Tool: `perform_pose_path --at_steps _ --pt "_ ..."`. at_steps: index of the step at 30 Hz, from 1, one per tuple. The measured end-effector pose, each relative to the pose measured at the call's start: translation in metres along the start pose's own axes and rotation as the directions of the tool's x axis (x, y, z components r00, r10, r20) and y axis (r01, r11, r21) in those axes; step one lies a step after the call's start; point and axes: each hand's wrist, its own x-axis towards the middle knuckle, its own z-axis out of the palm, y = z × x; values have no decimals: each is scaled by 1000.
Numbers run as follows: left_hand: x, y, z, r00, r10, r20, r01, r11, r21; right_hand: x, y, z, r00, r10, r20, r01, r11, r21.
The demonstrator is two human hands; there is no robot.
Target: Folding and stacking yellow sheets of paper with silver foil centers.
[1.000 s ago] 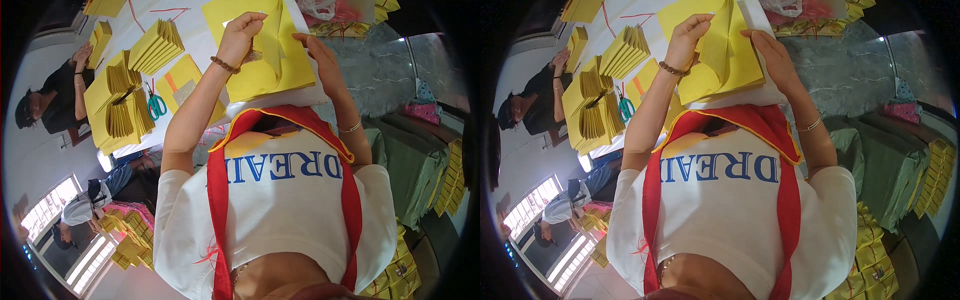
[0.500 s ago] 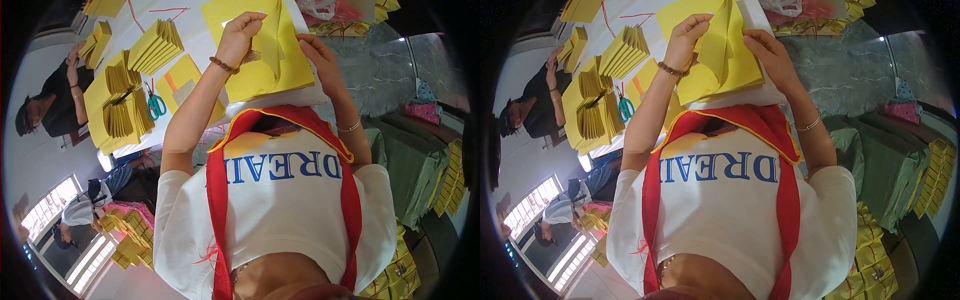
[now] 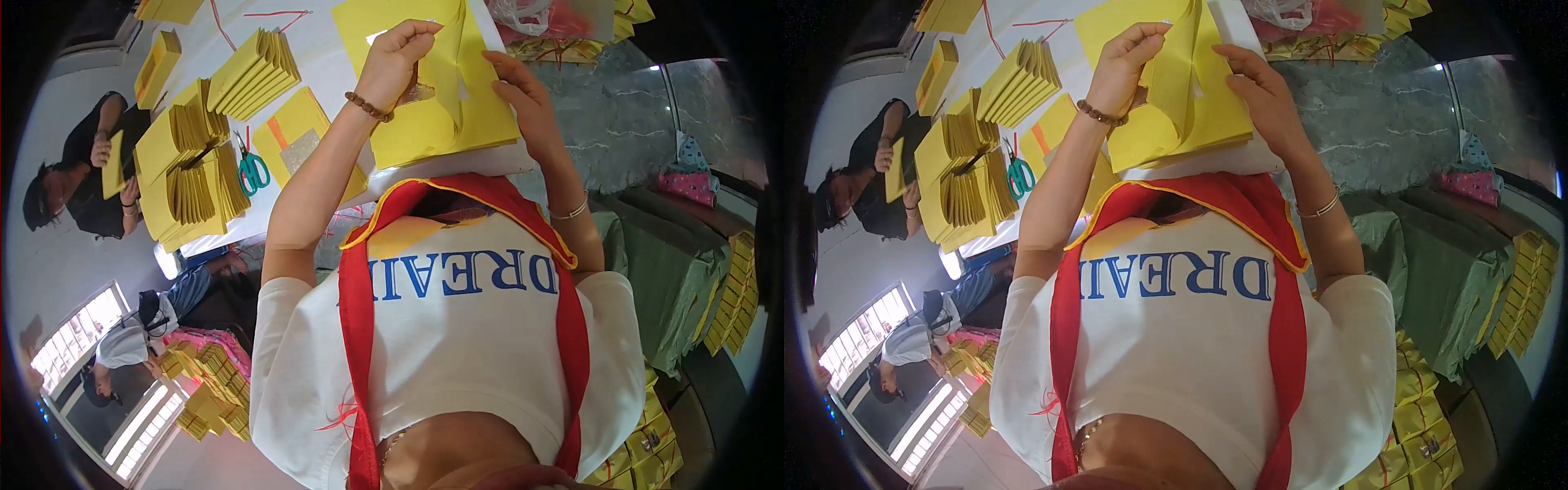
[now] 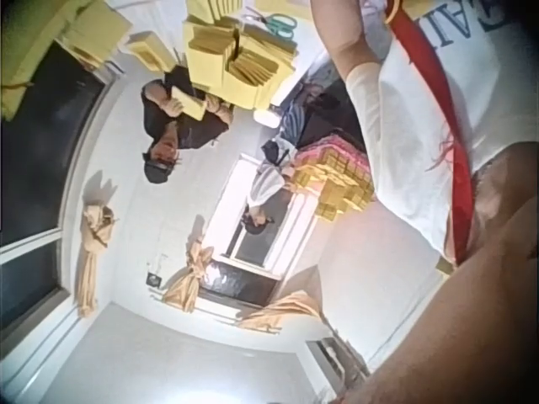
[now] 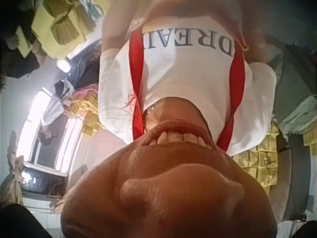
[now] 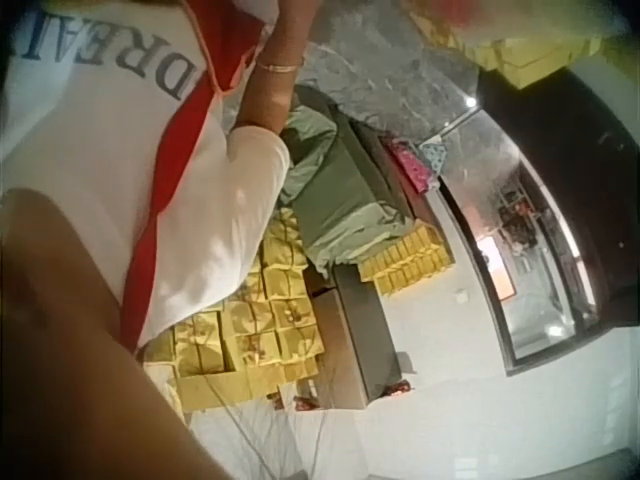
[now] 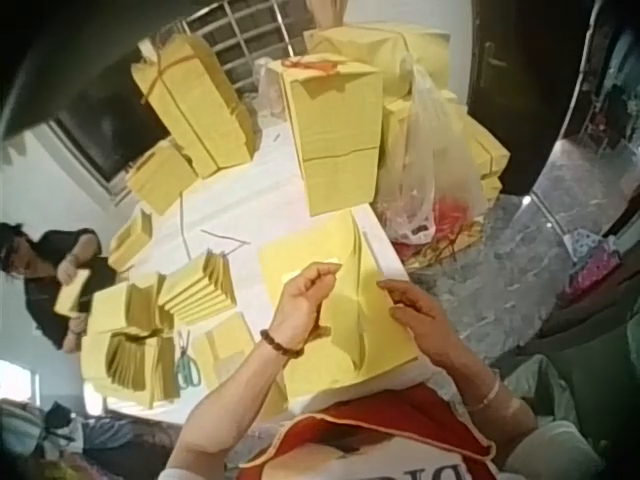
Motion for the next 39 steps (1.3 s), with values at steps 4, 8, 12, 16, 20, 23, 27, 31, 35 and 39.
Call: perform_pose_path --at_steps 4,8,12,16,20,23,27,31,35,39 --pt "0 1 0 1000 -14 2 14 1000 -20 0 1 -2 1000 24 0 -24 999 -46" --pt "1 -2 0 1000 15 7 -15 1000 -28 0 2 -1 1000 7 1 -7 999 -44" --pt "7 -13 -2 995 97 26 -95 992 -79 -1 0 2 1000 15 -23 -16 999 -41" --pt "2 -6 -2 999 29 27 -29 1000 3 -2 2 -2 1000 19 14 -18 995 -102" --pt "6 -15 -3 996 88 31 -86 994 -72 -2 1 0 999 26 -21 -28 994 -102" --pt "7 -15 -2 993 112 23 -110 992 -62 -1 3 -3 999 52 -14 -53 994 -96" --pt "6 -11 -3 998 56 16 -55 997 -45 -1 -8 1 1000 3 -18 -4 996 -91" --pt "5 -2 0 998 62 16 -61 997 -43 3 -9 0 996 87 0 -87 996 -3" --pt "5 -2 -2 1000 2 8 -2 999 40 6 -2 1 999 14 -38 -18 996 -85" --pt "1 -4 -3 992 -37 123 56 987 -153 7 1 2 997 48 -62 -46 998 38"
